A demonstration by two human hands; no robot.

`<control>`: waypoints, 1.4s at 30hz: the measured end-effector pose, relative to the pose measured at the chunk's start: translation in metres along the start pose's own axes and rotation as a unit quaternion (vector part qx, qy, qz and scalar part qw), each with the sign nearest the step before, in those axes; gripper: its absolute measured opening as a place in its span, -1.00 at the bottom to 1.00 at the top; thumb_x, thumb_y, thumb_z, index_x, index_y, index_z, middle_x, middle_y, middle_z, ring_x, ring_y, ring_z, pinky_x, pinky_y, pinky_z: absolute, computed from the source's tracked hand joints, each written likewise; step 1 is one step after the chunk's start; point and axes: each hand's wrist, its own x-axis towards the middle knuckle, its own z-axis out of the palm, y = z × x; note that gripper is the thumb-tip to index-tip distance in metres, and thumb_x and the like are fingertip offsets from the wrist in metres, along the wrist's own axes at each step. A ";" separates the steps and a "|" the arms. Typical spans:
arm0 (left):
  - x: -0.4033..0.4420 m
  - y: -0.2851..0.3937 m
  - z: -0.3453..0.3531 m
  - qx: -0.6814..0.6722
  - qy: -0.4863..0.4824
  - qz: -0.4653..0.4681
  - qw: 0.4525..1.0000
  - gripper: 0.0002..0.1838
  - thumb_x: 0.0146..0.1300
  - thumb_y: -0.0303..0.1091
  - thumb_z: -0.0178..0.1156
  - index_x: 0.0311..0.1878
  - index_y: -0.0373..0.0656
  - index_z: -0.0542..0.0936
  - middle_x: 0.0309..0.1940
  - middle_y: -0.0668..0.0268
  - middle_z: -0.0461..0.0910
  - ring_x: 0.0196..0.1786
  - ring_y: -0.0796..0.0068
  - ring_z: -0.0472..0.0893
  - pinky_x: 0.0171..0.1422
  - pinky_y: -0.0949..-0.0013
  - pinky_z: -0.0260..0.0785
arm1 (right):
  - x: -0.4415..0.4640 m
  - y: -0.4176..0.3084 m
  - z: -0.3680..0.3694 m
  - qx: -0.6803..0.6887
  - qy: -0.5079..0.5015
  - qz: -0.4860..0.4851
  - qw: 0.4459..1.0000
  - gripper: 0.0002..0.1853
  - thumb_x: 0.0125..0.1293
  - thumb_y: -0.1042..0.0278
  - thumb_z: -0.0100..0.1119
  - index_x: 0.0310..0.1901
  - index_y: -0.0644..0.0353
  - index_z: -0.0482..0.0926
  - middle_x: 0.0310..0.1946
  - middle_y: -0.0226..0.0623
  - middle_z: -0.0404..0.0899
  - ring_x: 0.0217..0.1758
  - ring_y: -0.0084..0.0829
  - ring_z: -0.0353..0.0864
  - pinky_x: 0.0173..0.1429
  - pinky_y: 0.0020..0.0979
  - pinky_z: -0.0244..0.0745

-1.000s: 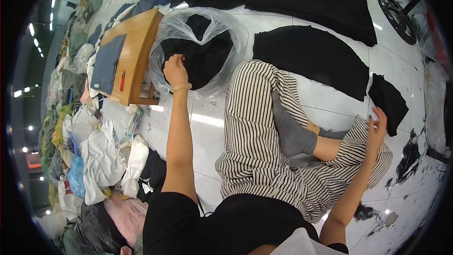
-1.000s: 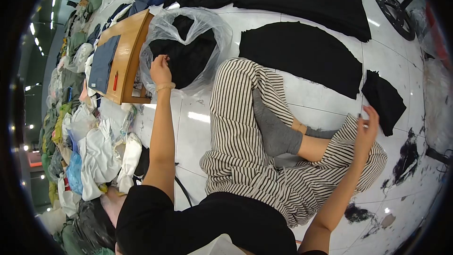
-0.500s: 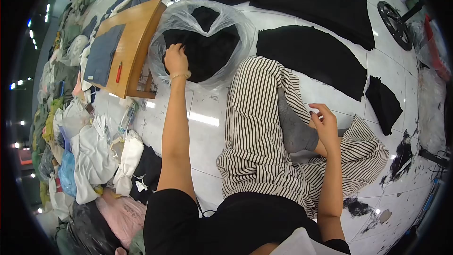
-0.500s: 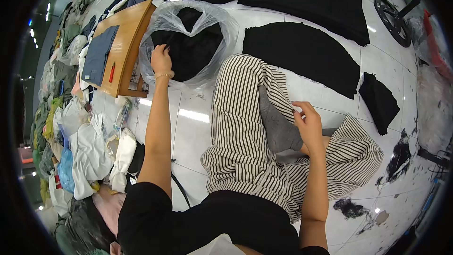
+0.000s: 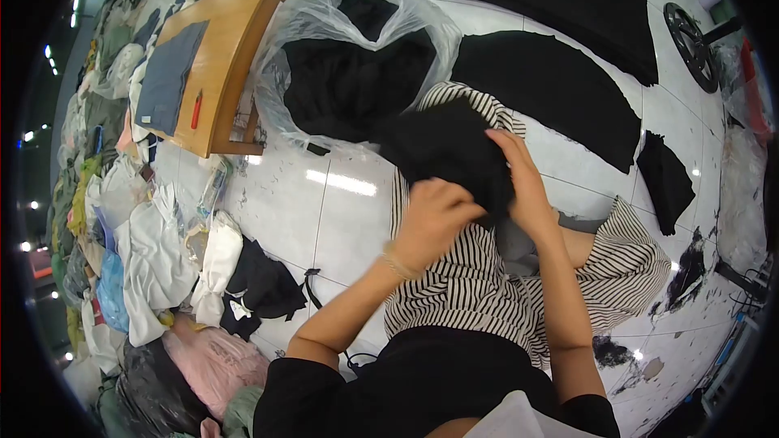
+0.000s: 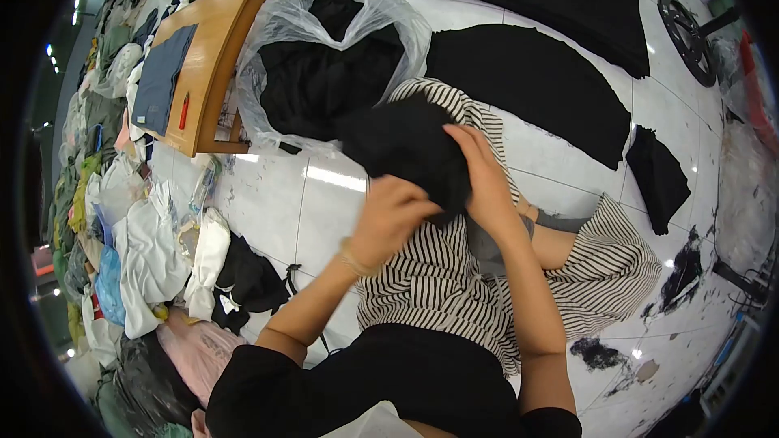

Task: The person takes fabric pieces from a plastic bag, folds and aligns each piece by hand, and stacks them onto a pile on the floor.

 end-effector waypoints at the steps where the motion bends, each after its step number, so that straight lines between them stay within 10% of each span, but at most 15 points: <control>1: -0.004 0.010 0.017 -0.003 -0.056 -0.022 0.998 -0.80 0.06 -0.38 0.27 -0.19 -0.05 0.66 -0.22 0.40 0.47 -0.04 0.32 0.45 0.15 0.24 0.23 | 0.002 0.007 0.007 -0.002 0.003 0.033 0.999 -0.36 0.07 0.76 -0.08 0.26 0.16 0.35 0.22 -0.12 0.35 0.17 -0.05 0.46 0.17 -0.31 0.40; 7: -0.018 0.009 0.026 -0.104 -0.094 -0.091 0.986 -0.81 0.14 -0.28 0.31 -0.20 -0.12 0.65 -0.20 0.34 0.52 -0.09 0.28 0.48 0.05 0.28 0.33 | -0.019 0.039 -0.009 0.118 0.047 0.176 0.976 -0.49 0.10 0.73 -0.13 0.13 0.25 0.46 0.01 -0.16 0.54 0.12 -0.23 0.52 0.20 -0.39 0.36; 9: -0.006 0.001 0.010 -0.083 -0.007 -0.104 0.991 -0.90 0.16 -0.51 0.26 -0.24 -0.21 0.64 -0.25 0.25 0.55 -0.16 0.26 0.54 -0.06 0.31 0.40 | -0.028 0.058 -0.007 0.180 0.114 0.187 0.959 -0.67 0.25 0.58 -0.06 0.04 0.26 0.54 -0.12 -0.33 0.60 -0.09 -0.57 0.50 0.06 -0.56 0.35; 14: 0.053 -0.036 -0.007 0.001 0.104 -0.083 0.991 -0.88 0.15 -0.60 0.22 -0.23 -0.25 0.62 -0.32 0.28 0.56 -0.31 0.42 0.55 -0.25 0.44 0.39 | -0.031 0.057 -0.009 0.233 0.127 0.253 0.931 -0.74 0.26 0.47 0.12 -0.01 0.21 0.58 -0.14 -0.35 0.58 -0.16 -0.57 0.45 -0.01 -0.56 0.35; 22: 0.100 -0.056 0.039 0.066 -0.171 -0.069 0.981 -0.87 0.07 -0.44 0.34 -0.30 -0.16 0.61 -0.30 0.24 0.48 -0.26 0.17 0.58 -0.16 0.22 0.44 | -0.011 0.053 -0.011 0.107 0.128 0.169 0.971 -0.78 0.22 0.46 0.20 -0.09 0.19 0.60 -0.17 -0.37 0.51 -0.05 -0.40 0.43 0.09 -0.43 0.35; 28: 0.119 -0.057 0.013 -0.065 -0.164 -0.009 0.984 -0.91 0.14 -0.57 0.22 -0.29 -0.23 0.52 -0.37 0.25 0.47 -0.37 0.31 0.55 -0.25 0.36 0.42 | -0.001 0.039 -0.022 0.047 0.081 0.110 0.989 -0.79 0.20 0.42 0.24 -0.12 0.23 0.60 -0.19 -0.35 0.54 -0.06 -0.39 0.45 0.13 -0.41 0.35; 34: 0.109 -0.034 -0.008 -0.199 -0.105 -0.141 0.964 -0.86 0.21 -0.62 0.19 -0.29 -0.25 0.41 -0.47 0.39 0.36 -0.40 0.64 0.42 -0.29 0.53 0.31 | -0.001 0.014 -0.035 0.358 -0.196 0.210 0.888 -0.77 0.32 0.31 0.19 -0.17 0.34 0.55 -0.33 -0.39 0.54 -0.23 -0.59 0.47 0.00 -0.50 0.39; 40: 0.066 -0.007 -0.013 -0.496 0.042 -0.177 0.849 -0.64 0.10 -0.66 0.30 -0.30 -0.11 0.28 -0.34 0.44 0.24 -0.26 0.66 0.26 -0.15 0.62 0.20 | -0.018 -0.001 -0.008 0.204 -0.200 0.249 0.925 -0.44 0.24 0.33 0.17 0.23 0.43 0.38 0.01 -0.07 0.61 0.13 -0.27 0.55 0.26 -0.34 0.36; 42: 0.058 0.011 -0.013 -0.569 0.017 -0.190 0.800 -0.63 0.11 -0.69 0.26 -0.25 -0.09 0.27 -0.26 0.39 0.24 -0.17 0.65 0.27 -0.03 0.61 0.21 | -0.033 -0.012 0.006 0.338 -0.077 0.141 0.927 -0.49 0.17 0.50 0.18 0.20 0.40 0.41 0.07 -0.13 0.55 0.14 -0.31 0.52 0.22 -0.36 0.38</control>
